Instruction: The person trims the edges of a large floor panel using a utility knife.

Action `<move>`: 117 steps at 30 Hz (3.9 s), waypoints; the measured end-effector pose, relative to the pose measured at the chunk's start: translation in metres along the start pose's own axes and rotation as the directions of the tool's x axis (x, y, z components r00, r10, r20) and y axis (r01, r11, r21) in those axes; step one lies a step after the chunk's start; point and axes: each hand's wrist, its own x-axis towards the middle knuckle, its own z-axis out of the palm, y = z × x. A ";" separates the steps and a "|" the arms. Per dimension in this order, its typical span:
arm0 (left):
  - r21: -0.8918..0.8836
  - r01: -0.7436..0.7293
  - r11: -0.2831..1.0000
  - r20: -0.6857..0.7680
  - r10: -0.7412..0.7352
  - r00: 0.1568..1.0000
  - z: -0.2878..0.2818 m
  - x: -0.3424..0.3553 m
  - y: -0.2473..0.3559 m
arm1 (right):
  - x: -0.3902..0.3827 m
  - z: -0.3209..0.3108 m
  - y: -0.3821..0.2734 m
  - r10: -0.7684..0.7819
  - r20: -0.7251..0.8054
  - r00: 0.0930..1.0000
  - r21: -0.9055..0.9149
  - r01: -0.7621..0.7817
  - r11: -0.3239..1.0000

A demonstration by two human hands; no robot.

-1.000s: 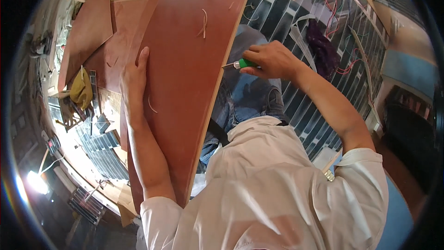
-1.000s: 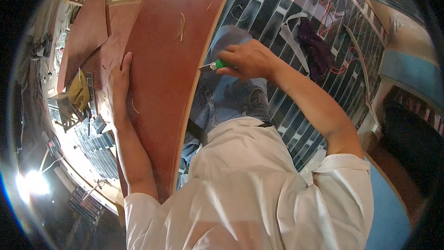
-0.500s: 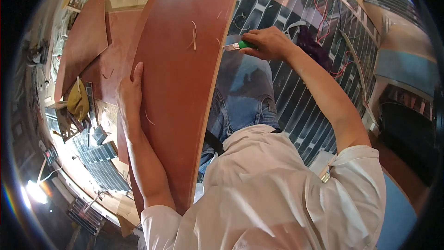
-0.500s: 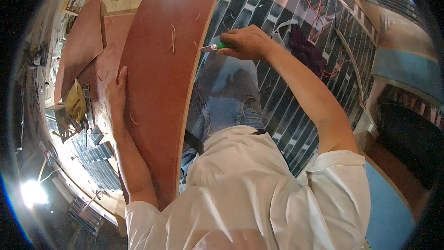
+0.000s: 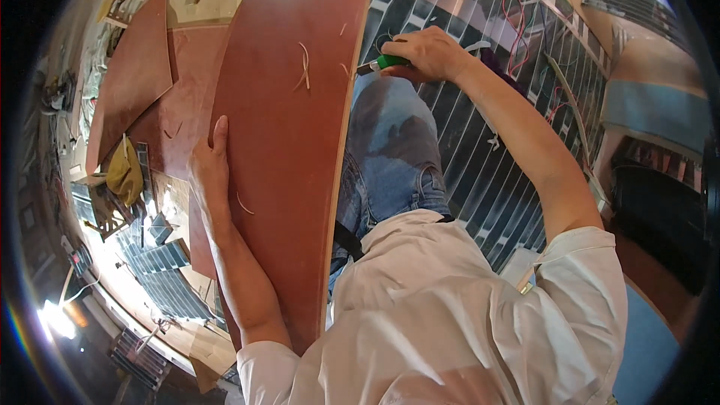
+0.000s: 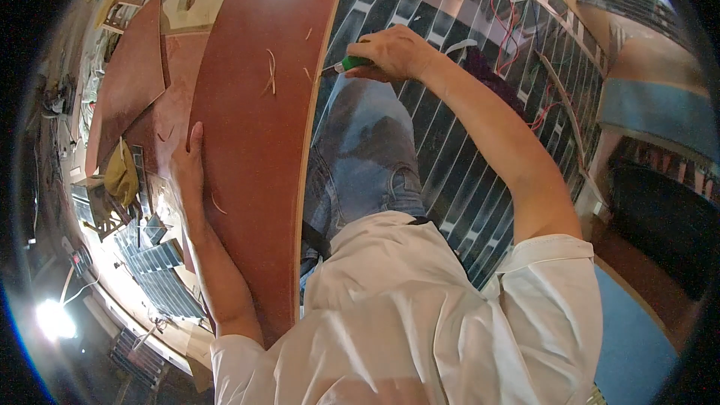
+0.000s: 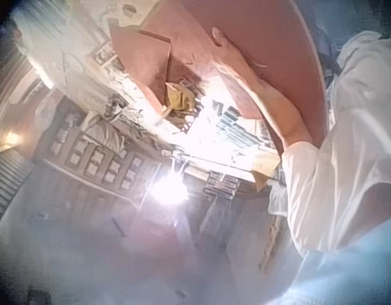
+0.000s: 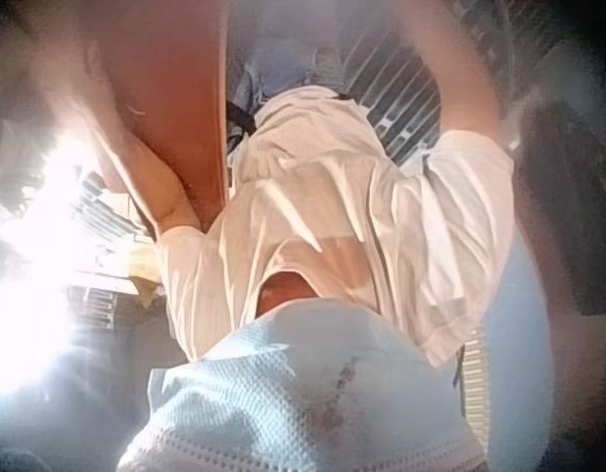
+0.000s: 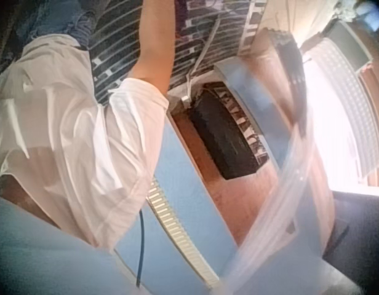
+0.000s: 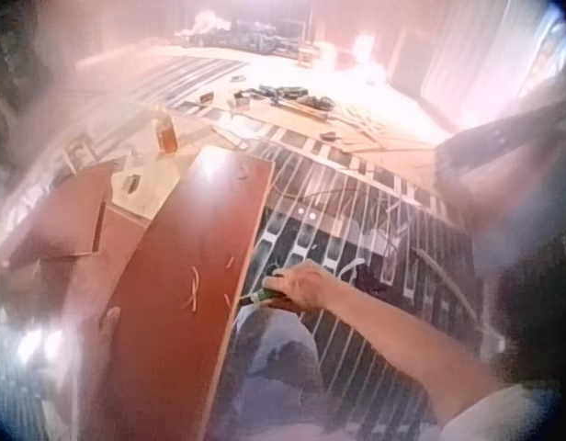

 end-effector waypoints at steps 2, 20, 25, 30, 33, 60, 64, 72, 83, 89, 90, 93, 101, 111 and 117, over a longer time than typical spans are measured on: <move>-0.002 0.060 0.998 0.010 -0.059 0.998 0.000 0.001 -0.005 | 0.002 0.008 0.018 0.127 -0.053 0.990 -0.035 -0.129 0.991; 0.020 0.041 0.999 0.109 -0.043 0.993 0.009 0.005 0.015 | -0.052 0.014 -0.028 0.178 -0.074 0.981 0.160 -0.165 0.973; 0.076 0.016 0.997 0.130 -0.026 0.991 0.004 0.003 0.028 | -0.068 0.015 -0.029 0.204 -0.064 0.977 0.191 -0.189 0.963; 0.112 0.020 0.993 0.091 -0.030 0.995 0.000 0.000 0.043 | -0.076 0.017 -0.032 0.210 -0.043 0.977 0.205 -0.197 0.959; 0.163 0.019 0.986 0.129 -0.040 0.991 -0.005 0.001 0.051 | -0.071 0.014 -0.034 0.193 -0.093 0.977 0.162 -0.177 0.971; -0.023 -0.019 1.000 0.099 0.021 0.995 -0.010 -0.001 0.045 | -0.045 -0.038 0.078 0.309 -0.063 0.949 -0.100 -0.314 0.944; -0.071 -0.091 0.993 0.048 0.095 0.994 -0.002 -0.002 0.041 | -0.057 -0.048 0.142 0.525 -0.173 0.834 -0.102 -0.545 0.832; 0.009 0.003 1.000 0.247 -0.005 0.969 -0.004 0.003 0.046 | -0.077 -0.050 0.134 0.942 0.021 0.336 0.821 -0.543 0.175; 0.076 -0.153 0.985 0.289 0.125 0.949 -0.020 0.004 0.033 | -0.067 0.008 0.045 0.878 0.221 0.425 0.961 -0.250 -0.121; 0.133 -0.084 0.988 0.315 0.038 0.948 -0.039 -0.031 -0.022 | -0.058 0.006 -0.015 0.783 0.250 0.570 0.962 -0.236 -0.135; 0.112 -0.062 0.992 0.302 0.026 0.953 -0.038 -0.040 -0.039 | -0.060 0.017 -0.024 0.777 0.234 0.584 0.947 -0.317 -0.047; 0.034 -0.015 0.999 0.277 0.005 0.961 -0.037 -0.060 -0.060 | -0.082 0.039 -0.042 0.801 0.033 0.598 0.594 -0.657 0.465; 0.017 0.043 0.999 0.208 -0.046 0.977 -0.030 -0.077 -0.078 | -0.091 0.041 -0.079 0.491 -0.201 0.847 0.321 -0.417 0.850; -0.151 -0.056 0.987 0.105 0.072 0.992 -0.011 -0.075 -0.110 | -0.073 -0.003 -0.075 0.408 -0.132 0.903 0.091 -0.399 0.912; -0.093 -0.082 0.992 0.081 0.090 0.993 -0.011 -0.073 -0.113 | -0.069 -0.015 -0.050 0.373 -0.139 0.917 -0.031 -0.381 0.924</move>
